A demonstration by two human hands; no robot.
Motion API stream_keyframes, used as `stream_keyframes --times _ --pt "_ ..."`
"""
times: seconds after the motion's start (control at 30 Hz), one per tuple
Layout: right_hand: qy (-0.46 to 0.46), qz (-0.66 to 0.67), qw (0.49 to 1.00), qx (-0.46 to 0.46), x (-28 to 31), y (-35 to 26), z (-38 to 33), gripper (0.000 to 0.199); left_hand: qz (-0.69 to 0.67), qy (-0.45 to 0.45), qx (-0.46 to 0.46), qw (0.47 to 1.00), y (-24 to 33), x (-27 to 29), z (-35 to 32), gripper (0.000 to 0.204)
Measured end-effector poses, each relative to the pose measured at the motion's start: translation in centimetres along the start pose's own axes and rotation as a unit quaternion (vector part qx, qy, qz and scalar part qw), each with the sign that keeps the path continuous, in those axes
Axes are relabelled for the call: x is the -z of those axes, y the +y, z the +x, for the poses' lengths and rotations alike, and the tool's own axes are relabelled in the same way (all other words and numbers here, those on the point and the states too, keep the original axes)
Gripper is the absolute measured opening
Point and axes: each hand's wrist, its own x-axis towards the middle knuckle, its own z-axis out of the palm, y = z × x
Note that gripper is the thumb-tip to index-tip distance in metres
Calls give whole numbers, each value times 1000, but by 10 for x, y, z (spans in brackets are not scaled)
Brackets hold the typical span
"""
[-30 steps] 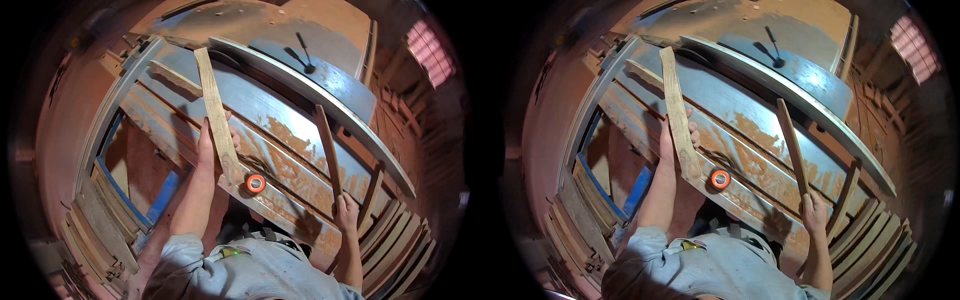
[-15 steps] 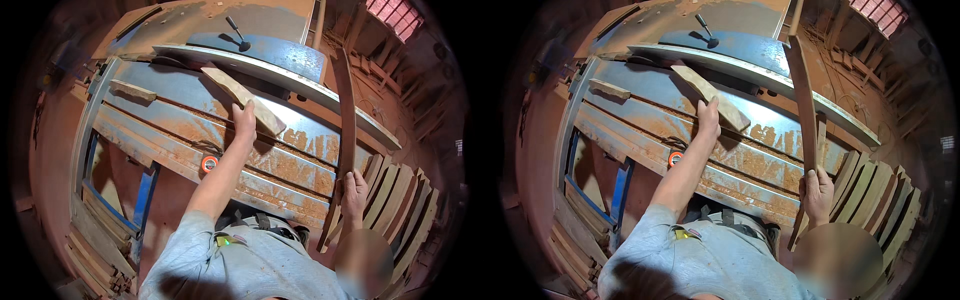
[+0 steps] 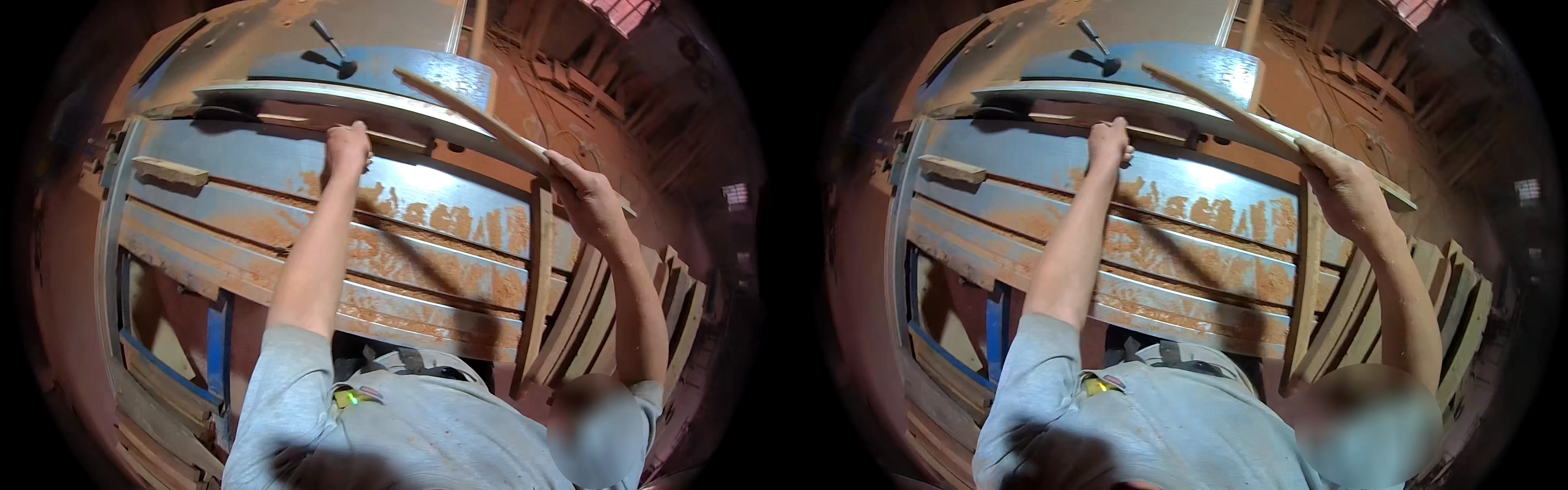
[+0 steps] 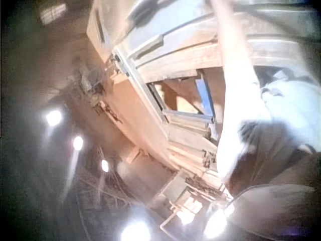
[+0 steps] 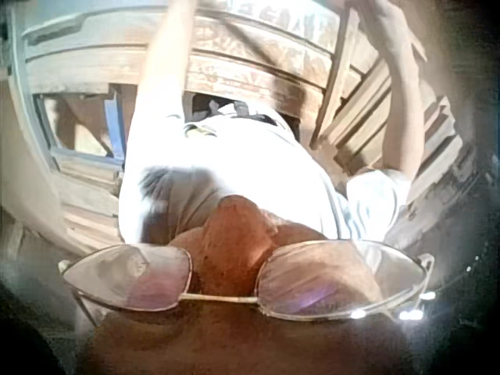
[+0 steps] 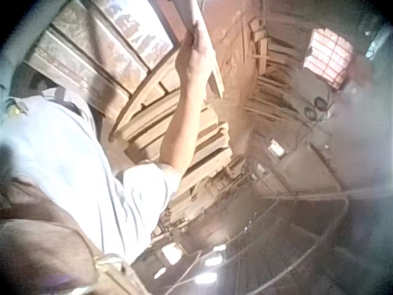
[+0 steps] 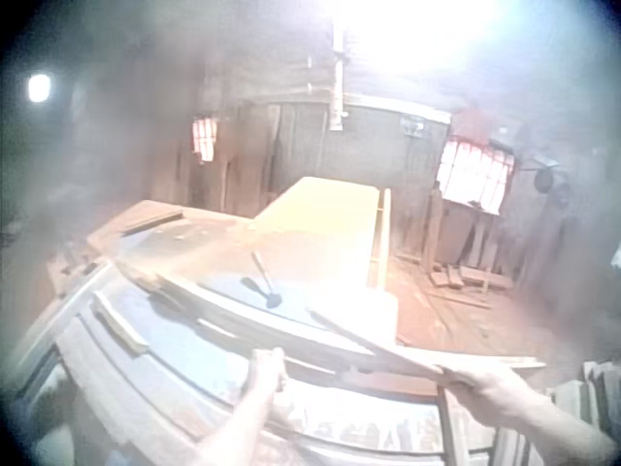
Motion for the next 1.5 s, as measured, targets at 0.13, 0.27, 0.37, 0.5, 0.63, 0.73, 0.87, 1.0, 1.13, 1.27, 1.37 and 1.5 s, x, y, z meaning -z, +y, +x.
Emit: stream_keyframes --times 0.13,0.27,0.37,0.5,0.63,0.73,0.87,1.0,1.13,1.27,1.37,1.5 --pt "-50 -150 987 -5 6 28 -7 29 -43 60 -86 994 -16 -18 -10 47" --pt "-70 -193 979 3 -4 52 -10 30 -77 82 -95 989 -7 -31 -22 36" --pt "-87 -218 972 11 -6 64 -11 30 -68 81 -84 991 -6 -34 -25 37" --pt "-63 -195 978 45 -17 83 -4 29 -57 78 -85 992 -9 -32 -23 37" --pt "-75 -166 982 38 -22 89 4 28 -76 83 -81 990 -7 -35 -26 35" --pt "-71 -143 986 43 -26 101 6 26 -74 82 -62 992 1 -32 -33 34" --pt "-30 -150 981 121 -38 101 16 26 -76 106 -56 990 -3 -21 -18 39" --pt "-29 -162 980 112 -44 102 22 26 -46 92 -51 993 1 -8 -15 38" --pt "-4 -158 977 145 -49 104 27 25 -51 110 -50 991 2 -4 -11 37" --pt "-18 -177 974 138 -51 103 32 26 -42 108 -43 992 2 1 -4 37" --pt "-7 -162 976 148 -56 106 34 26 -42 110 -49 992 1 3 -2 34" --pt "-9 -163 976 144 -60 106 36 27 -41 112 -45 992 0 8 2 30"
